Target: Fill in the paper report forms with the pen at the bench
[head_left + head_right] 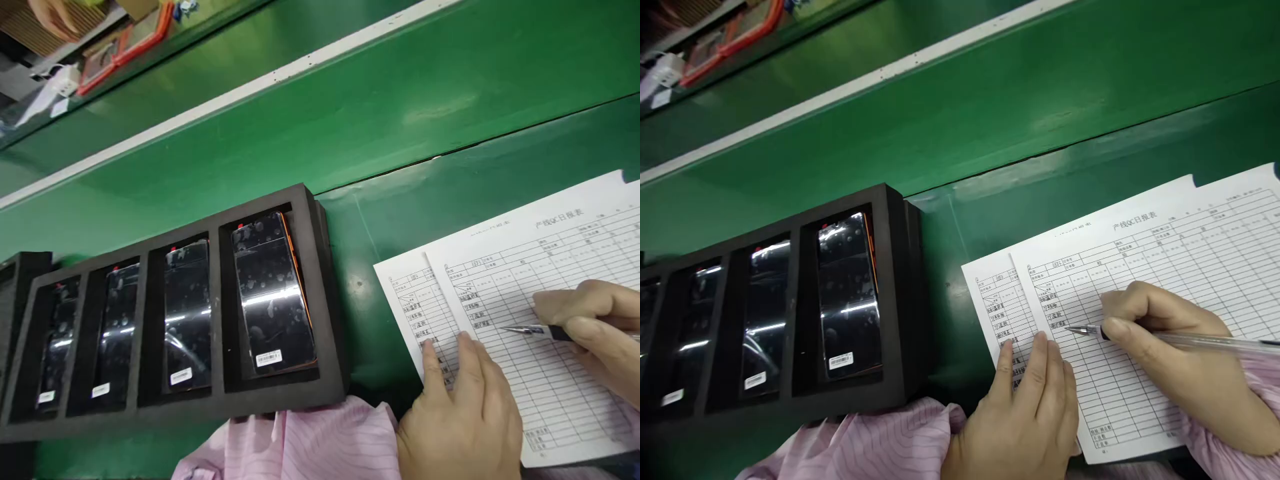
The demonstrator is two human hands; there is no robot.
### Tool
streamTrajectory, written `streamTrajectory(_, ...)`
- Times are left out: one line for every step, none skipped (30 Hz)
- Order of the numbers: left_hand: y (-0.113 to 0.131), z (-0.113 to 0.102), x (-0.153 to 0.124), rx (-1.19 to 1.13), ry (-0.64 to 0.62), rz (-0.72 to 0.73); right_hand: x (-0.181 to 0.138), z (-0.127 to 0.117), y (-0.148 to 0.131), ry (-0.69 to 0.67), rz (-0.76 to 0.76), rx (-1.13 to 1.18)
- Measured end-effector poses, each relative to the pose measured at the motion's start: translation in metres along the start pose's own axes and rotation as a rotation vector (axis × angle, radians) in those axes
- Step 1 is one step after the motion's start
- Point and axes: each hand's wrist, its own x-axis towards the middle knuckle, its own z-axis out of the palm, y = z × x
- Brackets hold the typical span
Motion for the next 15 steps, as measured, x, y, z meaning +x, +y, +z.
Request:
streamTrajectory(0.0, 0.0, -0.001, 0.012, -0.011, 0.002, 0.0, 0.0, 0.001, 0.004, -0.031, -0.003)
streamTrajectory(0.001, 0.0, -0.001, 0.021, -0.024, -0.004, 0.0, 0.0, 0.002, 0.003, -0.058, 0.0)
streamTrajectory(0.001, 0.0, -0.002, 0.029, -0.032, -0.019, 0.0, 0.0, 0.003, -0.001, -0.08, 0.003)
streamTrajectory(0.002, 0.0, -0.002, 0.034, -0.03, -0.031, -0.001, -0.001, 0.004, -0.018, -0.096, 0.002)
streamTrajectory(0.002, 0.0, -0.003, 0.036, -0.023, -0.035, -0.002, -0.001, 0.006, -0.04, -0.112, -0.002)
streamTrajectory(0.003, 0.0, -0.003, 0.039, -0.011, -0.032, -0.003, -0.001, 0.007, -0.06, -0.132, -0.01)
streamTrajectory(0.003, 0.0, -0.003, 0.041, -0.001, -0.027, -0.004, -0.002, 0.009, -0.072, -0.161, -0.025)
streamTrajectory(0.004, 0.0, -0.004, 0.042, 0.006, -0.022, -0.004, -0.002, 0.009, -0.084, -0.181, -0.052)
streamTrajectory(0.005, 0.001, -0.004, 0.04, 0.007, -0.019, -0.004, -0.002, 0.009, -0.099, -0.2, -0.077)
streamTrajectory(0.007, 0.002, -0.006, 0.035, 0.001, -0.032, -0.004, -0.003, 0.009, -0.114, -0.22, -0.096)
streamTrajectory(0.009, 0.003, -0.007, 0.028, -0.009, -0.049, -0.004, -0.003, 0.008, -0.126, -0.24, -0.103)
streamTrajectory(0.012, 0.005, -0.009, 0.023, -0.03, -0.062, -0.003, -0.004, 0.007, -0.141, -0.261, -0.101)
streamTrajectory(0.014, 0.006, -0.01, 0.023, -0.062, -0.071, -0.002, -0.004, 0.006, -0.159, -0.277, -0.091)
streamTrajectory(0.017, 0.008, -0.012, 0.029, -0.105, -0.074, -0.002, -0.004, 0.005, -0.181, -0.287, -0.077)
streamTrajectory(0.02, 0.01, -0.014, 0.04, -0.15, -0.066, -0.001, -0.004, 0.005, -0.198, -0.283, -0.072)
